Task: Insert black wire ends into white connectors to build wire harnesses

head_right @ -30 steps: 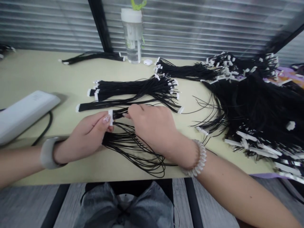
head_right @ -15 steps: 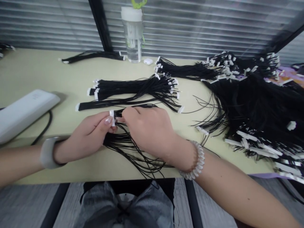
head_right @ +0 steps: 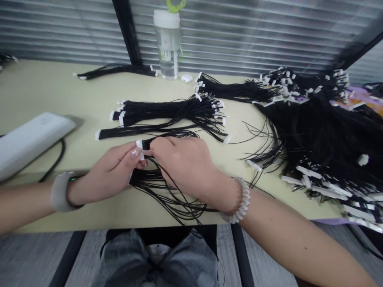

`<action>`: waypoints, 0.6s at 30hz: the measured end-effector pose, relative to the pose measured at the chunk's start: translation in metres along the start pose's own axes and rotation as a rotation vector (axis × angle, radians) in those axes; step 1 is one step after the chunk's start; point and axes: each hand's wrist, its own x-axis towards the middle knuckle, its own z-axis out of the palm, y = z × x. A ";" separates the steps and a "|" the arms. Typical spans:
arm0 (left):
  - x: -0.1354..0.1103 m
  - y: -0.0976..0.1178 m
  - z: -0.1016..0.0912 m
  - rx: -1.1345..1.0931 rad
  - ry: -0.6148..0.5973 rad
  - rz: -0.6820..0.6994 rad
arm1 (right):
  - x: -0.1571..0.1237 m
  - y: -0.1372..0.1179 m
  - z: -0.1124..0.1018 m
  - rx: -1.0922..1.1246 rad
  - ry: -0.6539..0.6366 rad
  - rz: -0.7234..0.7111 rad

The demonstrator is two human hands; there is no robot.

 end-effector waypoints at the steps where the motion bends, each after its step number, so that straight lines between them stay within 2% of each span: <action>1: 0.000 0.001 0.000 0.007 0.015 -0.002 | 0.001 0.002 -0.002 0.010 -0.009 -0.007; 7: 0.001 0.003 0.000 0.003 0.066 -0.047 | 0.004 0.034 -0.005 -0.126 0.120 -0.082; 12: 0.004 0.005 -0.002 -0.072 0.002 -0.066 | 0.008 0.057 0.005 -0.275 0.034 -0.105; 18: 0.008 0.002 -0.002 -0.162 0.002 -0.127 | 0.018 0.072 0.013 -0.447 0.220 -0.207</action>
